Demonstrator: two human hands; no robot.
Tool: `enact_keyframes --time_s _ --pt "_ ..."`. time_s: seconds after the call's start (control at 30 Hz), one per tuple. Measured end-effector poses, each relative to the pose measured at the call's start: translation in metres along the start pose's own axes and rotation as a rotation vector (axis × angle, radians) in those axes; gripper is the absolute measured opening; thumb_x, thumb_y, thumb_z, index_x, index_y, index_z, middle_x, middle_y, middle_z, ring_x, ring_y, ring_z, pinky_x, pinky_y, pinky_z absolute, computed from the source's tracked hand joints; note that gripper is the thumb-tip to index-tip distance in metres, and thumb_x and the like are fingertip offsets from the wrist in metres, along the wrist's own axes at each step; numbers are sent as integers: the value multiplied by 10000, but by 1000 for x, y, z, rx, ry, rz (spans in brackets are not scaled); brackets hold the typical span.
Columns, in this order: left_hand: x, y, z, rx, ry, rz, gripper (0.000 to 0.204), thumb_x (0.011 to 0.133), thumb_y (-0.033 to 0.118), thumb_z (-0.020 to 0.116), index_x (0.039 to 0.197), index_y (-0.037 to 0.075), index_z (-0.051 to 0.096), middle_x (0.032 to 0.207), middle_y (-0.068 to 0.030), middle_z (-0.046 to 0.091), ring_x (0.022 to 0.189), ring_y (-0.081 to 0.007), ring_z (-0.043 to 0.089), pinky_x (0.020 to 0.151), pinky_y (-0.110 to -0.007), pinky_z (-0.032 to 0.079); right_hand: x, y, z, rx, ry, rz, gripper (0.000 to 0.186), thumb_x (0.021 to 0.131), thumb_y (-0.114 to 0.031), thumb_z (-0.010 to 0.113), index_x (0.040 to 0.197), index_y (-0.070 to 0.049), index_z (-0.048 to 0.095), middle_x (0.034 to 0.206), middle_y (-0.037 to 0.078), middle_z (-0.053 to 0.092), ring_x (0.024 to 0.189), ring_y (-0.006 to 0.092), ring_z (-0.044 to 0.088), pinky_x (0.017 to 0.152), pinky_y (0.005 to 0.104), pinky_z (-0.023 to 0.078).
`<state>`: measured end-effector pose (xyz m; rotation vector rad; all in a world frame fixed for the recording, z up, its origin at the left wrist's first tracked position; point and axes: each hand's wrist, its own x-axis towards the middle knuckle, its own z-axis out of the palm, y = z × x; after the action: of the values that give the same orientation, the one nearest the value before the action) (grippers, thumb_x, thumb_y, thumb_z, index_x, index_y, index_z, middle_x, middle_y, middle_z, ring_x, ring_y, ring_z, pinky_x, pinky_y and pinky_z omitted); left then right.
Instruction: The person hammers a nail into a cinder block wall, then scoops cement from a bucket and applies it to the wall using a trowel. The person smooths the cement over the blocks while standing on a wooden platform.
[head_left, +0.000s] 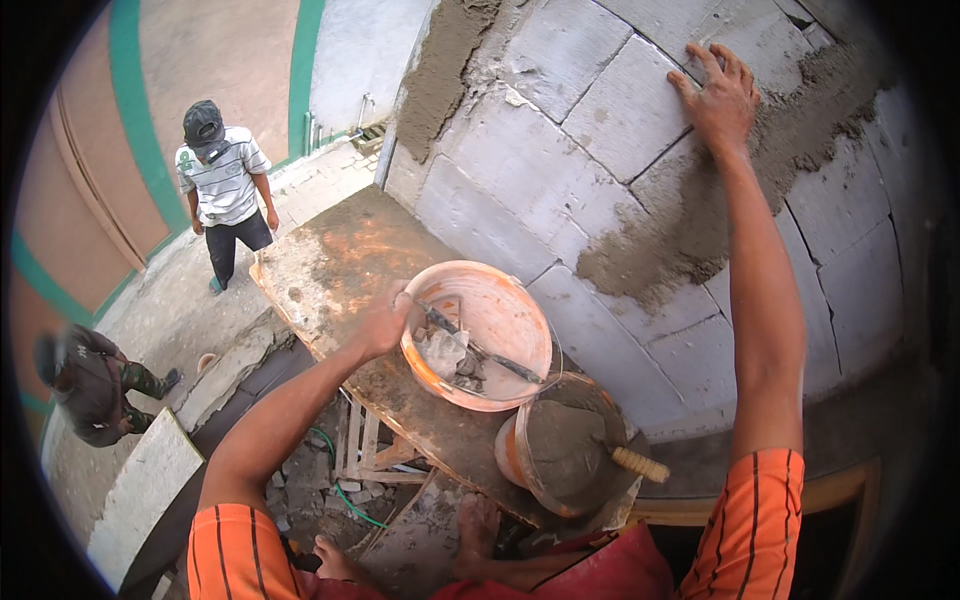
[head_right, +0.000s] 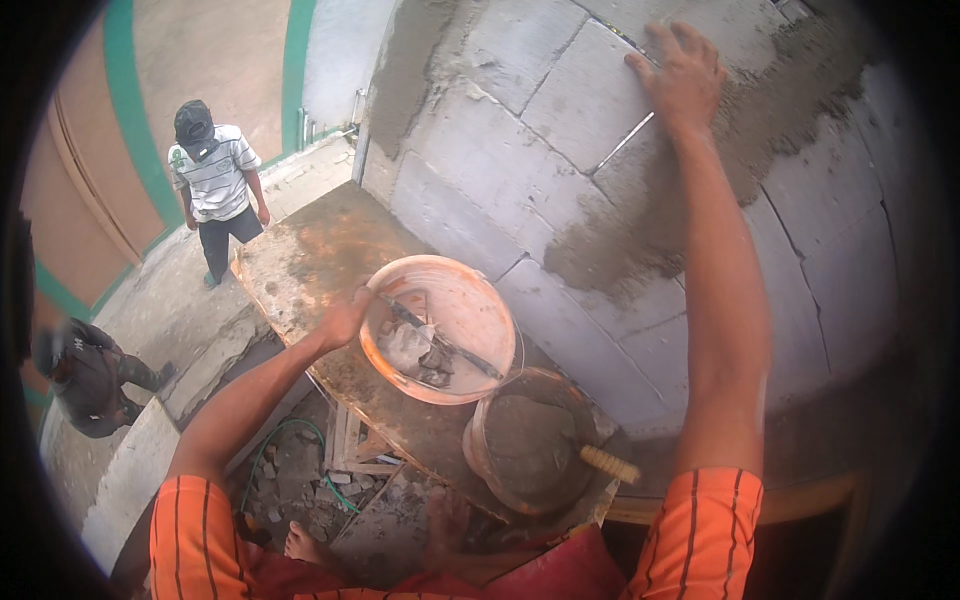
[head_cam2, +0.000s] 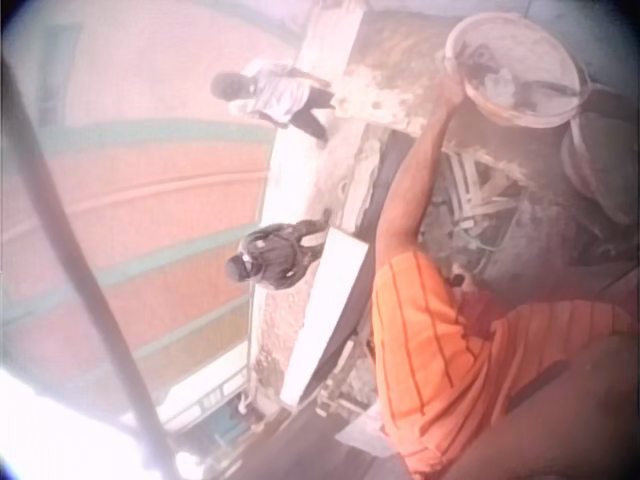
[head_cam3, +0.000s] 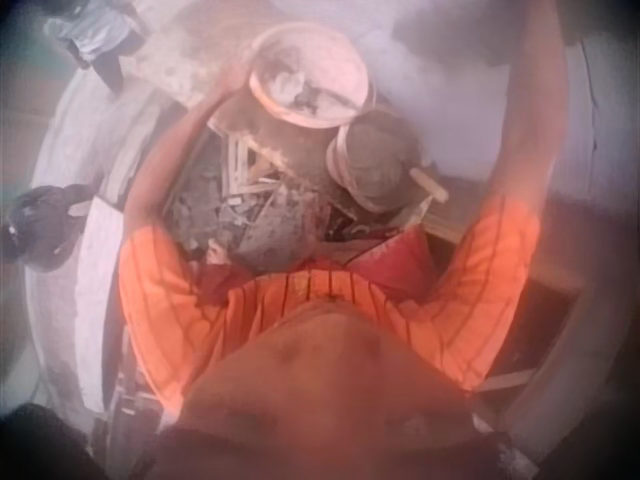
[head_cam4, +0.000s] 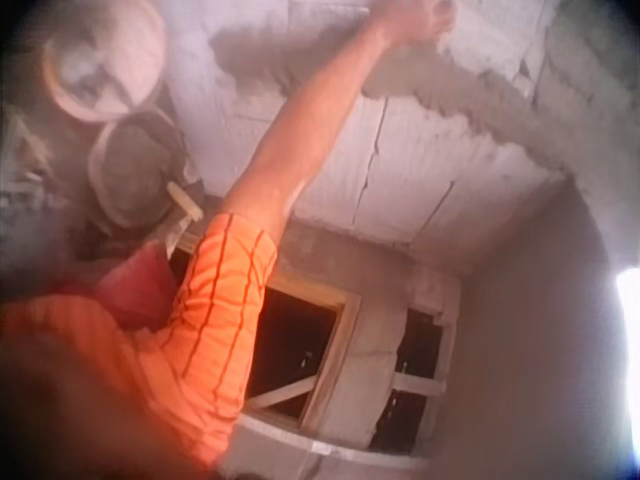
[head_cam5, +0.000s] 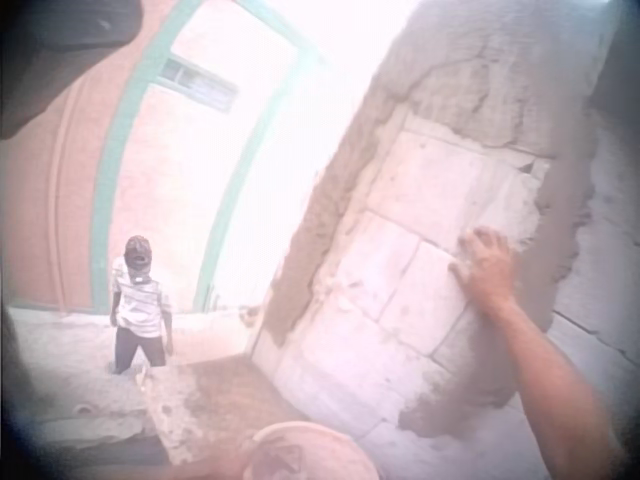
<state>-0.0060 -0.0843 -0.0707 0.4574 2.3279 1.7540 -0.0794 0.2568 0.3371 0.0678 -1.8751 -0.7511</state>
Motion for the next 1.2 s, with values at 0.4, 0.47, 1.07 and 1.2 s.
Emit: enact_keyframes --time_s 0.4,0.47,1.07,1.2 --pt "2 -6 -1 43 29 101 394 991 321 330 1241 71 502 1117 -234 594 1069 -384 569 927 -433 424 -19 17 14 104 59 -130 428 819 -413 691 1215 -271 616 1438 37 451 1351 261 373 1082 446 304" --pt "0 -5 1 84 51 108 397 995 330 332 1238 67 503 1114 -232 593 1068 -386 568 926 -434 425 -21 16 15 113 55 -146 426 828 -396 693 1226 -272 608 1443 38 450 1351 264 377 1086 455 302" --pt "-4 -20 -6 60 -48 -140 552 1017 427 327 1312 -13 481 1299 -230 529 1227 -340 492 1043 -384 354 -339 -32 -207 523 -1563 236 375 799 -357 698 1089 -121 670 979 85 699 950 285 644 826 407 481" --pt "-4 -28 0 31 -15 -51 541 1025 394 325 1274 -55 494 1272 -229 546 1198 -324 510 1033 -377 359 -362 -55 -228 627 -1659 405 440 815 -396 668 1159 -123 643 1037 104 686 1024 295 619 877 418 464"
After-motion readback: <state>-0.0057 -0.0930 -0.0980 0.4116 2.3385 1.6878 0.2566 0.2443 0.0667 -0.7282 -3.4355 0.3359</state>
